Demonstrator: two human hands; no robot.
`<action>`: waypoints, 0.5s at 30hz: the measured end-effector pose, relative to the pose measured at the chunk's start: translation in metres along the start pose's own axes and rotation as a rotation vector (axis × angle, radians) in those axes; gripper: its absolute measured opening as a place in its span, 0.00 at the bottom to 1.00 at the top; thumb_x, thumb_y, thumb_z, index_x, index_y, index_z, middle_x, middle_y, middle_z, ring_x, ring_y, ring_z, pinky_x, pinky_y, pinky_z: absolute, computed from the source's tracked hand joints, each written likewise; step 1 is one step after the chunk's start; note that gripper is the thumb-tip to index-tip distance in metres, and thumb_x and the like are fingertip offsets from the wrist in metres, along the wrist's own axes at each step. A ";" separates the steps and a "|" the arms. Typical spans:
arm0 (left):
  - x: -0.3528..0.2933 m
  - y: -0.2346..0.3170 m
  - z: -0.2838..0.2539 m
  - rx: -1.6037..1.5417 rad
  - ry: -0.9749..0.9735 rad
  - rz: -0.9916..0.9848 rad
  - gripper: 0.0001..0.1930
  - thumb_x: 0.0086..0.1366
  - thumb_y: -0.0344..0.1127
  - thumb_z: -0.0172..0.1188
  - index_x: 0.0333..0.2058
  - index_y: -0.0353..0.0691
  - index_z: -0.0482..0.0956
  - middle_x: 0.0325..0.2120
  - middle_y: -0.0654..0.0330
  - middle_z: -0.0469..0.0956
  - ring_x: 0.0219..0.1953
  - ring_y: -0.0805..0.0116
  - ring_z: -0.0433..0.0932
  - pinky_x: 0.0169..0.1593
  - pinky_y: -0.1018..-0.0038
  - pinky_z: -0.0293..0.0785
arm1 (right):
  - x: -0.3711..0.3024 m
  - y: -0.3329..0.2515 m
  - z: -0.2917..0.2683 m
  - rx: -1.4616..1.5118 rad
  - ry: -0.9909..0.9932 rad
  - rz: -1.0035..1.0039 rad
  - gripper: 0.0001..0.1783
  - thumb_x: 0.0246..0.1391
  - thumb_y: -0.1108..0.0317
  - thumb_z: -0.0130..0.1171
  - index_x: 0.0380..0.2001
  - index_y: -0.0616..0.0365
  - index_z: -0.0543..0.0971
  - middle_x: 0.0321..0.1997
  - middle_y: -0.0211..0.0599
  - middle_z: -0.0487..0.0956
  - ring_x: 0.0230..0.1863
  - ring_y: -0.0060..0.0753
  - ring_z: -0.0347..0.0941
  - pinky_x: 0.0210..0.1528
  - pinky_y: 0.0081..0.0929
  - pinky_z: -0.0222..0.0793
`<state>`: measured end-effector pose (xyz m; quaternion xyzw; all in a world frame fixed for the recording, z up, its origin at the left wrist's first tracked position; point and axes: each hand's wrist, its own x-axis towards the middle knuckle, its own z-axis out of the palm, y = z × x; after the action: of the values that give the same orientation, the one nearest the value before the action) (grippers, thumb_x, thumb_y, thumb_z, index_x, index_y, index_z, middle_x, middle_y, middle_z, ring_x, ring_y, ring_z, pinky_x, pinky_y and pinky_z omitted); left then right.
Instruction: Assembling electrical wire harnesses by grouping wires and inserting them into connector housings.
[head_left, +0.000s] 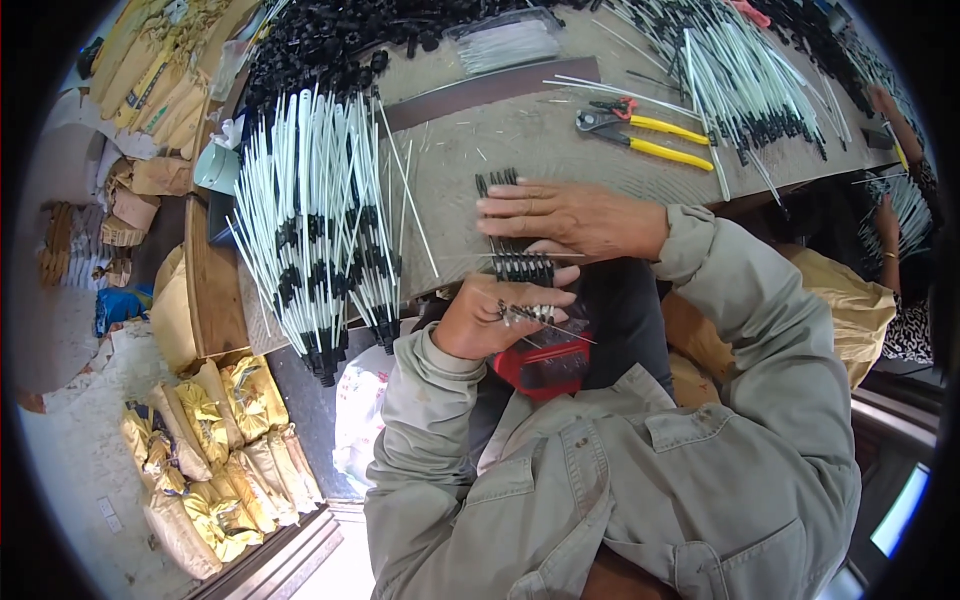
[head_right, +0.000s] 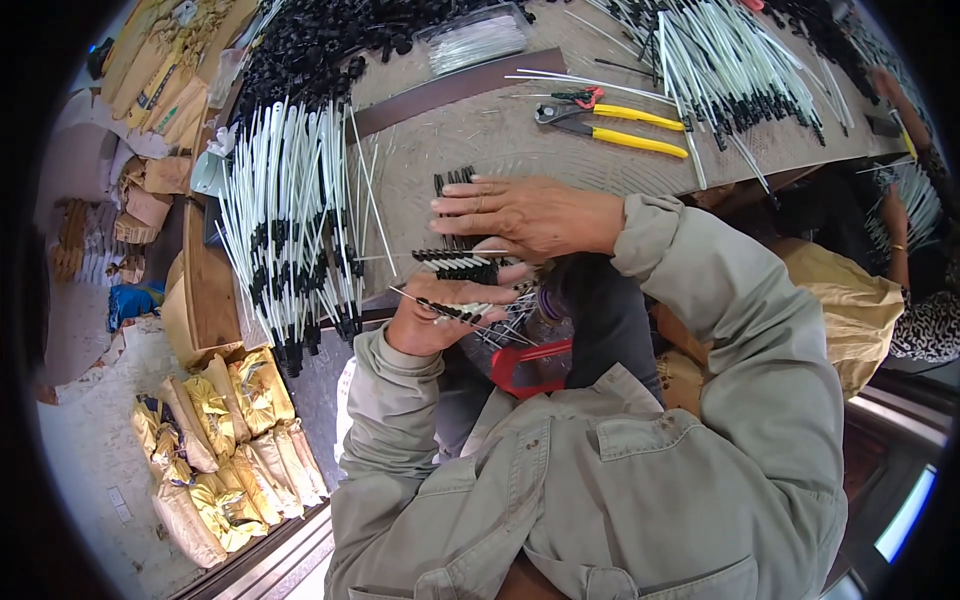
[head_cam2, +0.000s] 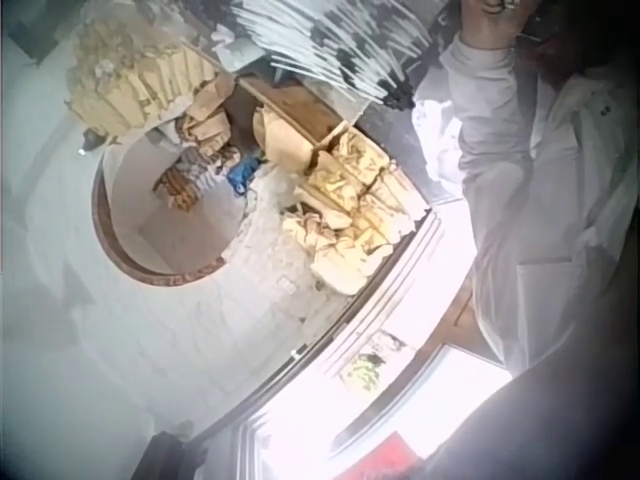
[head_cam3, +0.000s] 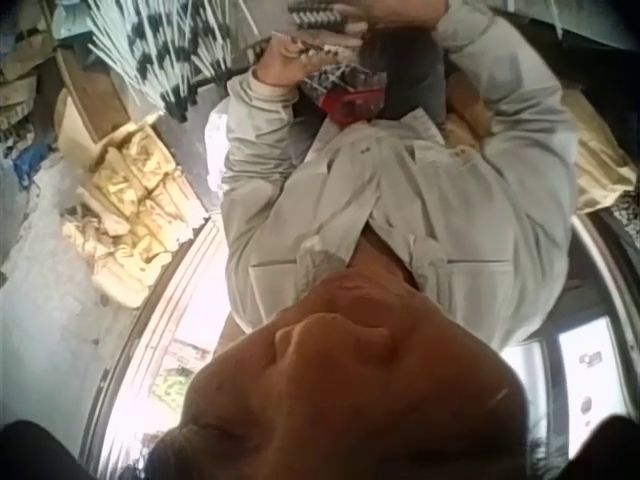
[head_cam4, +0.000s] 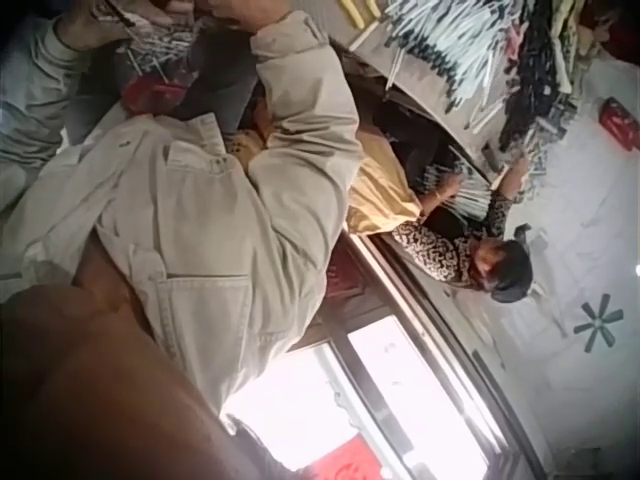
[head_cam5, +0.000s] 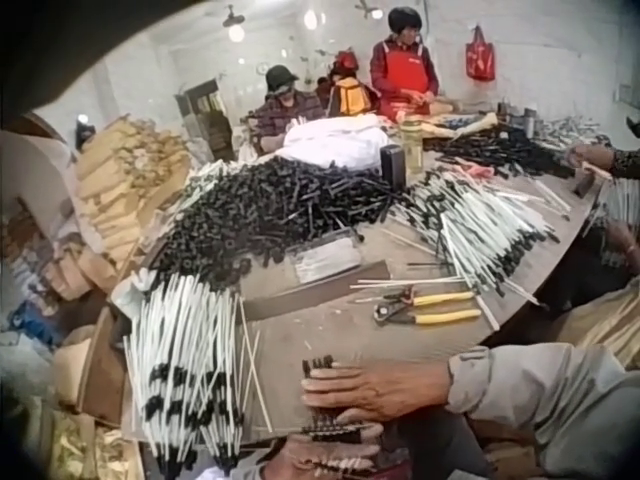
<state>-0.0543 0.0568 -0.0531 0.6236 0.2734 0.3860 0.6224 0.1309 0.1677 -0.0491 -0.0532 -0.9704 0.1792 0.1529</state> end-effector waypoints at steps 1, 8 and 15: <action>0.000 0.000 -0.002 0.115 -0.033 0.087 0.15 0.51 0.18 0.56 0.40 0.31 0.77 0.45 0.49 0.74 0.47 0.63 0.74 0.50 0.72 0.70 | 0.001 0.000 0.002 0.004 -0.001 0.003 0.32 0.52 0.62 0.53 0.60 0.53 0.58 0.64 0.39 0.57 0.65 0.38 0.51 0.65 0.35 0.47; -0.021 -0.028 0.025 0.119 0.184 0.130 0.19 0.47 0.17 0.57 0.41 0.37 0.77 0.47 0.50 0.73 0.49 0.61 0.73 0.53 0.73 0.68 | 0.003 0.001 0.011 -0.010 0.055 -0.027 0.29 0.53 0.59 0.53 0.57 0.54 0.61 0.60 0.40 0.62 0.63 0.39 0.54 0.64 0.37 0.48; -0.025 0.009 0.017 0.174 0.063 -0.077 0.30 0.50 0.29 0.63 0.53 0.29 0.65 0.50 0.51 0.70 0.52 0.66 0.69 0.55 0.73 0.60 | 0.001 0.000 0.010 0.064 0.198 0.049 0.29 0.55 0.57 0.50 0.58 0.53 0.60 0.54 0.41 0.70 0.55 0.45 0.64 0.57 0.36 0.59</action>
<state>-0.0553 0.0255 -0.0466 0.6517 0.3491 0.3561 0.5715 0.1271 0.1649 -0.0579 -0.0895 -0.9427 0.2075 0.2454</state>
